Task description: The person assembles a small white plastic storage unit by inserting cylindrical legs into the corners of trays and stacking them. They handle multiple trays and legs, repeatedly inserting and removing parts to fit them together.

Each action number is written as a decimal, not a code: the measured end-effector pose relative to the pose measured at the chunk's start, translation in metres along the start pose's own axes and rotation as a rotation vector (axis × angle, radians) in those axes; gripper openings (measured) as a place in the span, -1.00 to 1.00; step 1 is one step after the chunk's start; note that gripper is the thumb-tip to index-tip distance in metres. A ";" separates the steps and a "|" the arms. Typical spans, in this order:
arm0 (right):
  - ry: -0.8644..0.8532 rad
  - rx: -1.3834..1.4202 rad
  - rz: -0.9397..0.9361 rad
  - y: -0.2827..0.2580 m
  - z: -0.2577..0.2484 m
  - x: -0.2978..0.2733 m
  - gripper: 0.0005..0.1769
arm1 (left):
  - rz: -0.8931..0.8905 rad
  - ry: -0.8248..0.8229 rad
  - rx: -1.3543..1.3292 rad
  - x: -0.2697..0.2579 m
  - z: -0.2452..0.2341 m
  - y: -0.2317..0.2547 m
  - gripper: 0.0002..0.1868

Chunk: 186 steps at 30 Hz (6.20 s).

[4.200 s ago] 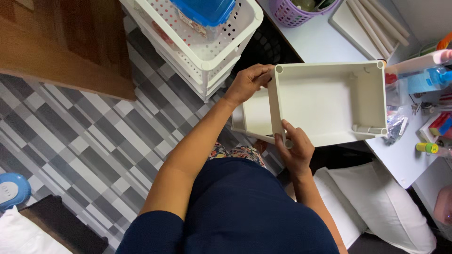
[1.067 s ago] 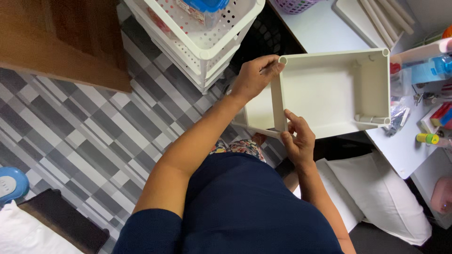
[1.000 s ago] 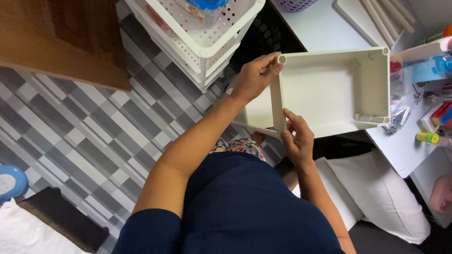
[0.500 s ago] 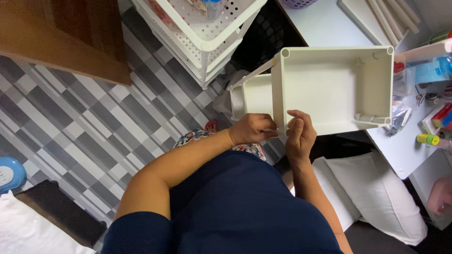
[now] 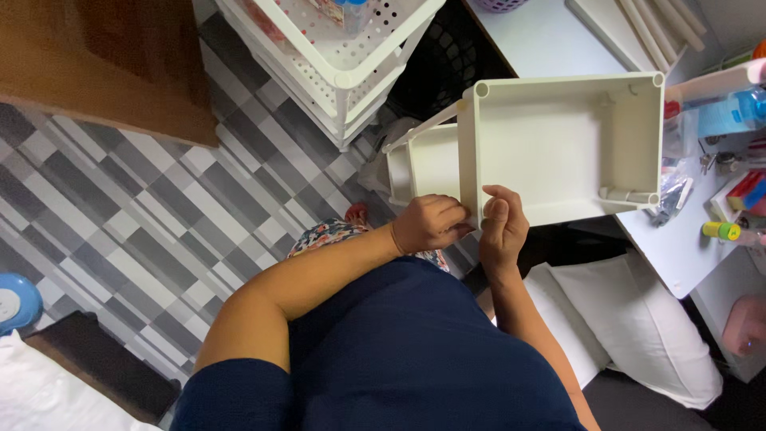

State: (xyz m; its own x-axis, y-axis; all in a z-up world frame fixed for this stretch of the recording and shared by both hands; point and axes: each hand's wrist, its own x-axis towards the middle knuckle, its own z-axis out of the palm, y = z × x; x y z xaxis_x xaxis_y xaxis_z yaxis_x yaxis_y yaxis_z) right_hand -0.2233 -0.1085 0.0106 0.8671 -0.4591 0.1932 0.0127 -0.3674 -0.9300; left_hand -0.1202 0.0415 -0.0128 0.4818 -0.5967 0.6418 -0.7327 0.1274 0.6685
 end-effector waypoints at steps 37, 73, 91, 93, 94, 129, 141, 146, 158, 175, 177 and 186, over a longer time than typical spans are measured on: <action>-0.397 -0.555 -0.060 -0.024 0.028 0.143 -0.17 | -0.344 0.122 -0.287 0.065 -0.004 -0.132 -0.65; -0.463 -0.653 0.100 -0.008 0.036 0.147 -0.03 | -0.537 0.109 -0.659 0.056 0.001 -0.132 -0.67; -0.344 -0.172 -0.079 -0.041 -0.076 0.126 -0.21 | -0.374 0.212 0.407 0.102 -0.031 -0.022 -0.39; -0.112 -0.037 -0.142 -0.032 -0.123 0.122 -0.56 | -0.265 0.110 0.399 0.119 -0.033 -0.001 -0.44; 0.014 0.030 -0.114 -0.023 -0.145 0.118 -0.61 | -0.266 0.007 0.351 0.126 -0.033 0.010 -0.45; -0.720 0.098 0.076 0.221 -0.124 0.061 -0.70 | -0.998 -0.237 0.624 0.150 0.221 0.032 -0.23; -0.678 0.054 0.194 0.219 -0.115 0.053 -0.67 | -0.893 -0.220 0.658 0.144 0.225 0.039 -0.28; -0.671 0.126 0.348 0.205 -0.113 0.046 -0.70 | -0.906 -0.196 0.679 0.139 0.227 0.044 -0.29; -0.421 0.119 0.131 0.208 -0.168 0.150 -0.58 | -0.662 -0.102 0.731 0.171 0.203 0.075 -0.29; -0.514 0.069 0.017 0.227 -0.079 0.185 -0.79 | -0.661 -0.372 0.657 0.240 0.156 -0.001 -0.79; -0.503 0.065 0.020 0.227 -0.075 0.183 -0.89 | -0.698 -0.354 0.685 0.238 0.154 0.000 -0.85; -0.506 0.055 0.029 0.235 -0.073 0.179 -0.92 | -0.728 -0.364 0.703 0.238 0.154 0.001 -0.83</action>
State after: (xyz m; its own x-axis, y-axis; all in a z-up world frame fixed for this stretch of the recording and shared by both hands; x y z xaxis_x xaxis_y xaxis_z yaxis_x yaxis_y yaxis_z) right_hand -0.1014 -0.3358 -0.1508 0.9999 -0.0144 0.0041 -0.0006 -0.3106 -0.9506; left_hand -0.0798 -0.2227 0.0830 0.8268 -0.5601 -0.0512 -0.4956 -0.7685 0.4048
